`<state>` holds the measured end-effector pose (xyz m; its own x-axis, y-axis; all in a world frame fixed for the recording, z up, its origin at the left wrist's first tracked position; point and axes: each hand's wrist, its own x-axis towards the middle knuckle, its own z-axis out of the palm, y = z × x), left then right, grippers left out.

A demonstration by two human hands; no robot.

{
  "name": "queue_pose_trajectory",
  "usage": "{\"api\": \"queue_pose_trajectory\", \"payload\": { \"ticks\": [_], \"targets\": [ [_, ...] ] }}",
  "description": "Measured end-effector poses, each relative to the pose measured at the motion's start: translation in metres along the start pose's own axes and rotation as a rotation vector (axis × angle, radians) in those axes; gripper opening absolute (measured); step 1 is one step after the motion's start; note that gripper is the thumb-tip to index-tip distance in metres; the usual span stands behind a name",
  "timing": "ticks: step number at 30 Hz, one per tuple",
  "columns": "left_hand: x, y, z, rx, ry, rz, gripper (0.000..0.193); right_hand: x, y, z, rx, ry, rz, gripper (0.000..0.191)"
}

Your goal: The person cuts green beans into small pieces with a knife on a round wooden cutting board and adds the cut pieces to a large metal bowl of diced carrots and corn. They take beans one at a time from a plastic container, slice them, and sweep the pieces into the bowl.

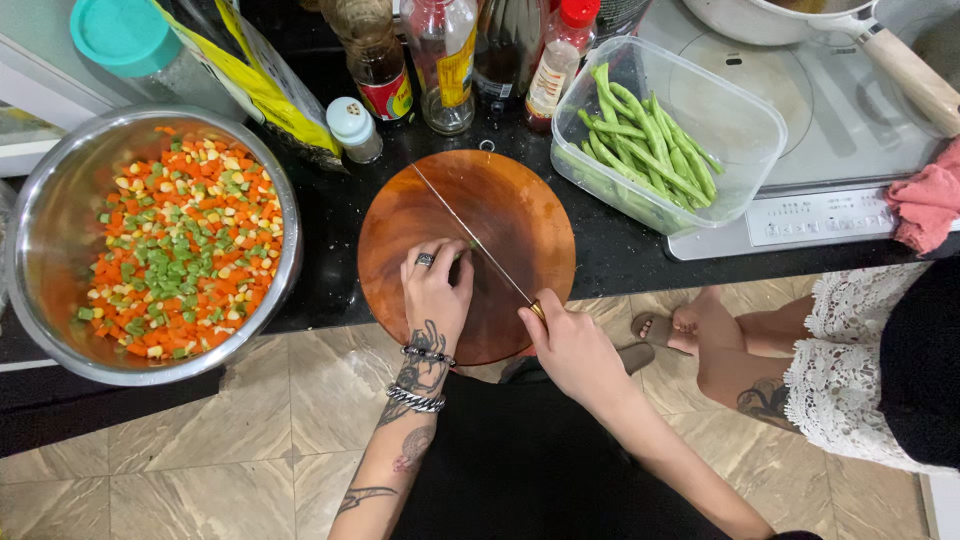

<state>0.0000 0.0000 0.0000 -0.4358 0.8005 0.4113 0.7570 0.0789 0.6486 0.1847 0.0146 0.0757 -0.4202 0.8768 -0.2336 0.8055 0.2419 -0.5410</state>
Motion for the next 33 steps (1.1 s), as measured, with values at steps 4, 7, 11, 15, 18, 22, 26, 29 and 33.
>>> {"api": "queue_pose_trajectory", "payload": {
  "ticks": [4, 7, 11, 15, 18, 22, 26, 29, 33],
  "targets": [
    [-0.001, 0.001, -0.001, 0.015, 0.014, 0.014, 0.015, -0.015, 0.015, 0.0, -0.02, 0.012, -0.022, 0.03],
    [0.0, 0.0, 0.0, 0.0, 0.023, 0.007, 0.014, -0.026, 0.021, -0.007, -0.017, -0.013, 0.027, 0.031],
    [0.001, -0.001, 0.0, -0.018, 0.031, 0.023, 0.014, -0.037, 0.024, -0.017, -0.053, -0.042, 0.107, 0.031],
    [0.001, -0.002, -0.002, -0.028, 0.046, 0.053, 0.013, -0.024, 0.022, -0.011, 0.075, 0.024, 0.047, 0.03],
    [0.002, -0.002, -0.003, -0.037, 0.028, 0.035, 0.013, -0.009, 0.016, 0.002, 0.121, 0.039, -0.021, 0.032],
    [0.002, -0.001, -0.005, -0.036, 0.034, 0.056, 0.013, 0.0, 0.005, 0.01, 0.116, 0.056, -0.099, 0.03],
    [0.003, 0.0, -0.006, -0.032, 0.026, 0.061, 0.012, 0.006, -0.004, 0.009, 0.047, 0.063, -0.069, 0.031],
    [0.002, 0.0, -0.006, -0.03, 0.014, 0.037, 0.011, 0.002, -0.008, 0.009, -0.038, 0.047, -0.047, 0.032],
    [0.003, -0.001, -0.002, -0.021, 0.034, 0.024, 0.011, -0.004, -0.005, 0.004, -0.023, 0.033, -0.037, 0.03]
  ]
}}
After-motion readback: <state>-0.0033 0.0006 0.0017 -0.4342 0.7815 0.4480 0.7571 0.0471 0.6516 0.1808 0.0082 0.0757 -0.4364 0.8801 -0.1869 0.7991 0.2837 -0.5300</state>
